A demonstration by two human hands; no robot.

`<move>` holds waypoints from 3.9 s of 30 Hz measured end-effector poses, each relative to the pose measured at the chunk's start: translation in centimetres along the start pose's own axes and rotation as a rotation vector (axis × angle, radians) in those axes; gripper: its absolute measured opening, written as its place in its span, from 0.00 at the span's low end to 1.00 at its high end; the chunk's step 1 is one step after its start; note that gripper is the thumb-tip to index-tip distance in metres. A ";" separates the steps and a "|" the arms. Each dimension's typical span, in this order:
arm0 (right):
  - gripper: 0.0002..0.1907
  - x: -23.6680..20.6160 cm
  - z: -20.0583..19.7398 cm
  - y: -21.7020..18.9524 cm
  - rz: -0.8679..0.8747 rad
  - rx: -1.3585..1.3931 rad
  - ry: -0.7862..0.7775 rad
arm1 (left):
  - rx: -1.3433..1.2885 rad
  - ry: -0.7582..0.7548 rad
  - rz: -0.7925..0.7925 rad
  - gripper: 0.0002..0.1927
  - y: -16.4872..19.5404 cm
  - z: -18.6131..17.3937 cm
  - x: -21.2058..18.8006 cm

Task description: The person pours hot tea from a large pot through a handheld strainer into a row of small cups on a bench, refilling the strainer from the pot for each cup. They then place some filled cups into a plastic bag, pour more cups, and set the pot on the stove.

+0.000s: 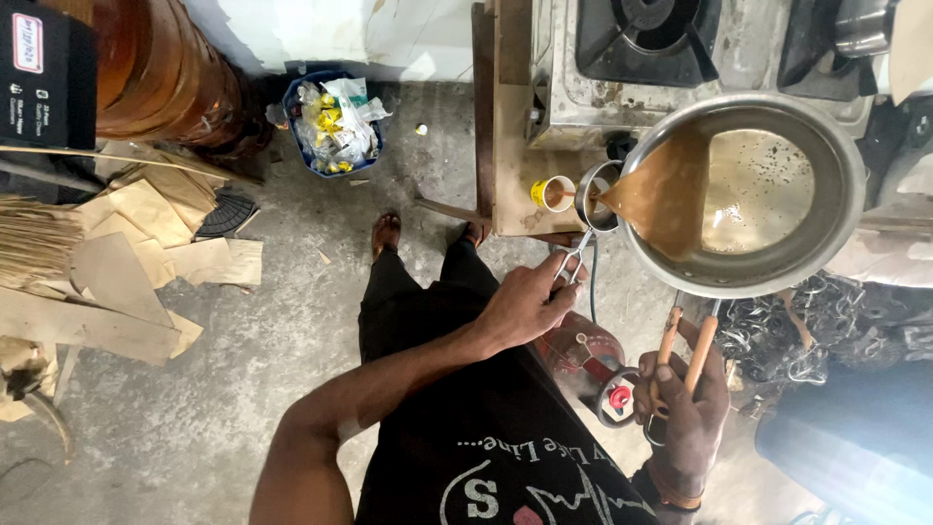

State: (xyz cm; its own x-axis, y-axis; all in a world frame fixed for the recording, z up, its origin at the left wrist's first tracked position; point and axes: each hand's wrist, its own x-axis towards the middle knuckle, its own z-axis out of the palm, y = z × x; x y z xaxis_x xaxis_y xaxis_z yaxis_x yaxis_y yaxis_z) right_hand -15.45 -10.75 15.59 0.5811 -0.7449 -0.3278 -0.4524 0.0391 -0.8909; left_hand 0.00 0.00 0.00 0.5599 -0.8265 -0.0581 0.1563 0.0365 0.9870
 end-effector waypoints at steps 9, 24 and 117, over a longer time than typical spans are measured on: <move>0.34 0.1 0.3 -0.5 0.018 -0.003 0.036 | -0.033 0.029 0.011 0.11 1.0 -0.3 -0.1; 0.34 -0.4 -0.7 0.1 -0.012 0.233 -0.032 | -0.054 0.033 0.027 0.12 1.2 0.0 -0.4; 0.34 -0.2 -1.3 -0.8 -0.022 0.115 0.113 | -0.037 -0.043 0.035 0.10 1.1 2.1 2.4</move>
State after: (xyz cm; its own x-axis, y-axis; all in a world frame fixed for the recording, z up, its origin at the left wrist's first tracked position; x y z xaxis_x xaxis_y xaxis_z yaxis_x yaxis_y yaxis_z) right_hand -16.10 -11.54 16.78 0.5075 -0.8163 -0.2760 -0.3560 0.0930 -0.9298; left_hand -0.23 -3.16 1.24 0.5299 -0.8479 -0.0164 0.1677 0.0858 0.9821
